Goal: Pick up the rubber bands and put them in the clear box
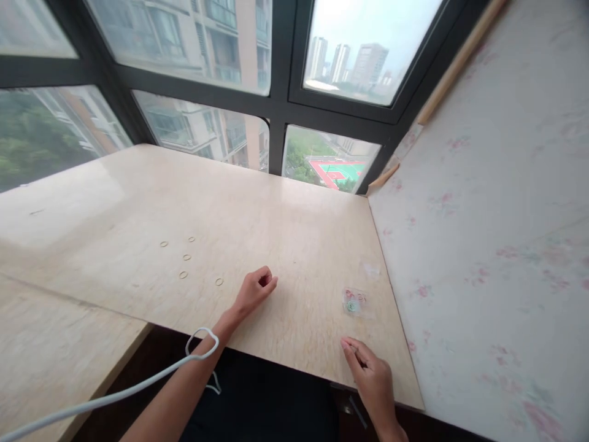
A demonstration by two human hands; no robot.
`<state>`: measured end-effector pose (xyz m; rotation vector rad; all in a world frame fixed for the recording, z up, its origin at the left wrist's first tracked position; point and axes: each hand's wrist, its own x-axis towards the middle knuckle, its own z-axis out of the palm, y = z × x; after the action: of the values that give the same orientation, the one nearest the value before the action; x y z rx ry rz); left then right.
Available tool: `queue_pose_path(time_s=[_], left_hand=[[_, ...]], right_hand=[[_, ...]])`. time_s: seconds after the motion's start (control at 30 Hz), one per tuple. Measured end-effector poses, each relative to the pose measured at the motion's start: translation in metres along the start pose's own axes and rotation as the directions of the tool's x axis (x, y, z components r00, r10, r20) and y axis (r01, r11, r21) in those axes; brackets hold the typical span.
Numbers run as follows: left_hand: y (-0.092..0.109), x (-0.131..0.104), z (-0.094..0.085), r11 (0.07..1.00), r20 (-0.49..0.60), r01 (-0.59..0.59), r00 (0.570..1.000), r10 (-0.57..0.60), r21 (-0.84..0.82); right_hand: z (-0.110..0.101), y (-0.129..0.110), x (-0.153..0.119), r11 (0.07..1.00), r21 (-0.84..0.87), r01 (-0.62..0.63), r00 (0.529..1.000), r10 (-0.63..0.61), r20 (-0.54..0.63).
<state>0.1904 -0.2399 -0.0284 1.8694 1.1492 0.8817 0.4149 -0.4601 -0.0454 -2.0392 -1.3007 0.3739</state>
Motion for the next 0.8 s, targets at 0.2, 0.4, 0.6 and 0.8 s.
queue_pose_path(time_s=[0.2,0.4,0.6,0.8], left_hand=[[-0.013,-0.003,-0.071,0.946,-0.161,0.104,0.985,-0.056,0.308],[-0.027,-0.015,-0.132,0.788,0.051,0.148,0.974,-0.223,0.598],[-0.022,-0.012,-0.133,0.678,0.186,0.029,0.952,-0.242,0.735],[-0.007,0.001,-0.126,0.568,0.328,-0.137,0.911,-0.249,0.812]], right_hand=[[0.007,0.009,0.0,0.954,-0.245,0.171,0.974,-0.202,-0.105],[0.008,0.01,-0.001,0.887,-0.392,0.244,0.938,-0.318,-0.135],[0.011,0.011,-0.002,0.848,-0.456,0.269,0.915,-0.373,-0.154],[0.01,0.011,-0.003,0.843,-0.44,0.311,0.895,-0.415,-0.162]])
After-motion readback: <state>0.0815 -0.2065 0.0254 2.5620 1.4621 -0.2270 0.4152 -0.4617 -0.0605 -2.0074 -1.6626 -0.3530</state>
